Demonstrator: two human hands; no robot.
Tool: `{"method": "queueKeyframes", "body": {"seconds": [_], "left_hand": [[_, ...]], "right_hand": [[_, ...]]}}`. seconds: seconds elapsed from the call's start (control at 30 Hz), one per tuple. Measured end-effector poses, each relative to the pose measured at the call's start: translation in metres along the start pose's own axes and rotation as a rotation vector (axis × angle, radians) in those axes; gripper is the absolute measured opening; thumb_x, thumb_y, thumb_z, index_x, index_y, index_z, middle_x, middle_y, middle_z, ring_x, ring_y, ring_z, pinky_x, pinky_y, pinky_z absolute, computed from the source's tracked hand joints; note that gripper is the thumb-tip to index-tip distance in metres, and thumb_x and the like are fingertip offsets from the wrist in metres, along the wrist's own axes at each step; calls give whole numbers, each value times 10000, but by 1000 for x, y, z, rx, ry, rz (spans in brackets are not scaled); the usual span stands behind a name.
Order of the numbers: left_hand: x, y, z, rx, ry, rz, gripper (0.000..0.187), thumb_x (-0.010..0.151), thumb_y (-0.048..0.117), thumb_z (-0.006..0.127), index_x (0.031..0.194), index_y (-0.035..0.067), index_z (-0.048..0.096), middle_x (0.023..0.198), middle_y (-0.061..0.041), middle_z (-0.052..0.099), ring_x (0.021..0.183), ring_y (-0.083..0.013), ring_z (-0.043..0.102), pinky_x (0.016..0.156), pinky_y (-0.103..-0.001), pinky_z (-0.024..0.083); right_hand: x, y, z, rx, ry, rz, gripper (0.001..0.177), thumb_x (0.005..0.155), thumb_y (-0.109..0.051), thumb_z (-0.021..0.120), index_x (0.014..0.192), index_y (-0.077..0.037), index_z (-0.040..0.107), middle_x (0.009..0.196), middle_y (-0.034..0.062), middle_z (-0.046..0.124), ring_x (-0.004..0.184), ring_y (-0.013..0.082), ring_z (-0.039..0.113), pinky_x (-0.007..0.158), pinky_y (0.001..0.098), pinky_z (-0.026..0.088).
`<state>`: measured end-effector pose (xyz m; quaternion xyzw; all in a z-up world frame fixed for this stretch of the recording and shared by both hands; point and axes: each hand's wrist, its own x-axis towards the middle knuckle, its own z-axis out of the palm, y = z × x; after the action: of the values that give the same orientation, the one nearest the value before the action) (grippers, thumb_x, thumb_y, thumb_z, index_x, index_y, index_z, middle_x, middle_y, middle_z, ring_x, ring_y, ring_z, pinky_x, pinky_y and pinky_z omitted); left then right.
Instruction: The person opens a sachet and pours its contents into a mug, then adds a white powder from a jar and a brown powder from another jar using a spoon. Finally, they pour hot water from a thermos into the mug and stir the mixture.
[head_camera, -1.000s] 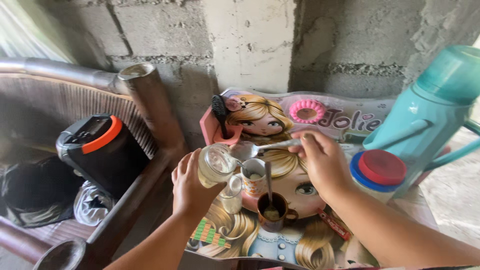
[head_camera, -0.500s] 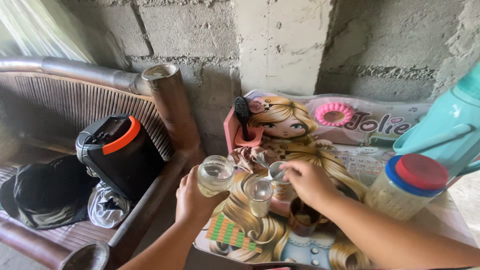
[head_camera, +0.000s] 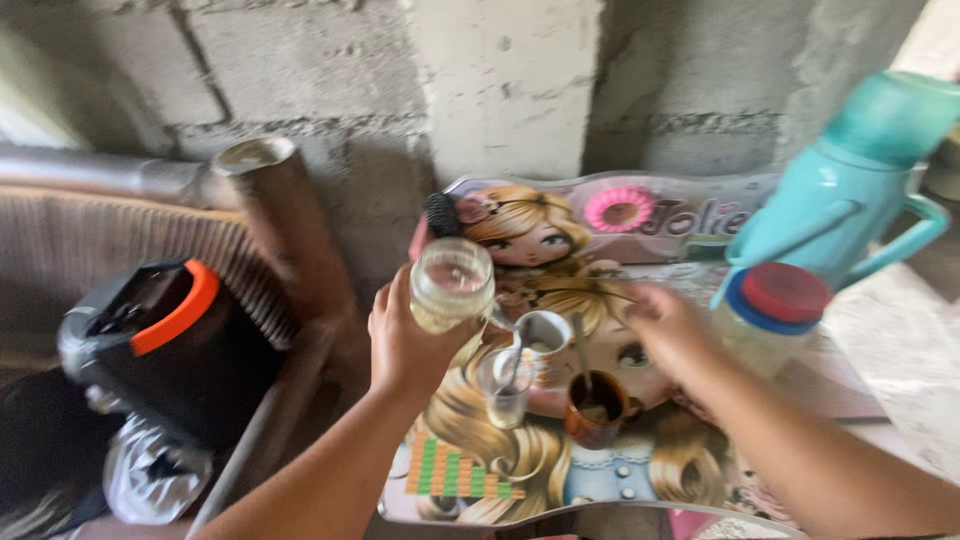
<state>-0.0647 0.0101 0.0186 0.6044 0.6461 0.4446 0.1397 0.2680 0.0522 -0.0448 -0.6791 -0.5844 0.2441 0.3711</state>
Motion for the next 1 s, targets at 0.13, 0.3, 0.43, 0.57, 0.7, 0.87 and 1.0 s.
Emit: {"method": "queueKeyframes", "body": {"seconds": [0.13,0.3,0.43,0.57,0.7,0.87,1.0], "left_hand": [[15,48,23,-154,38,205,1021,589,364,926,1458,108,455,1419,-193,495,1340,-371,460,1120,-476,408],[16,102,60,-236,-12,374,1049,636,378,922,1499,57,419,1402,-240,499,1342,-402,443,1114,-488,375],[4,138,96,-194,-24,355,1087,624,394,930,1497,31,393,1427,-250,479,1357,-396,433,1112,-474,364],[-6,156,130,-212,-83,242,1091,610,436,896,1495,37,396,1416,-208,540,1340,-336,514,1106,-430,413],[-16,165,148,-197,-84,180,1082,578,451,902,1459,40,428,1394,-190,576,1326,-313,547,1101,-404,432],[-28,173,158,-78,-62,260,1099,580,415,948,1455,11,421,1436,-218,522,1354,-347,485,1111,-436,393],[-37,184,157,-24,-55,382,1002,573,409,934,1403,36,514,1378,-190,606,1339,-335,546,1123,-423,441]], "right_hand": [[30,30,-80,-114,209,-34,403,828,-255,668,1206,-146,751,994,76,784,831,215,714,766,379,544],[61,76,-130,-742,326,-223,506,779,-448,732,1248,-256,732,1174,144,723,1168,345,651,1043,471,477],[73,95,-140,-829,60,-153,852,638,-603,821,1387,-277,581,1291,152,643,1245,366,581,1123,491,368],[72,100,-155,-776,-20,-115,780,675,-596,794,1385,-336,604,1334,161,619,1276,416,541,1136,465,386],[75,64,-178,-469,-198,-94,859,693,-529,822,1455,-279,512,1356,158,634,1268,351,625,1090,436,483],[82,-22,-204,163,-478,-212,866,746,-311,803,1526,-337,427,1458,43,540,1305,218,555,1009,423,479],[73,-67,-210,-4,-708,-620,849,715,-286,841,1494,-255,503,1411,69,631,1293,197,592,1058,365,488]]}}
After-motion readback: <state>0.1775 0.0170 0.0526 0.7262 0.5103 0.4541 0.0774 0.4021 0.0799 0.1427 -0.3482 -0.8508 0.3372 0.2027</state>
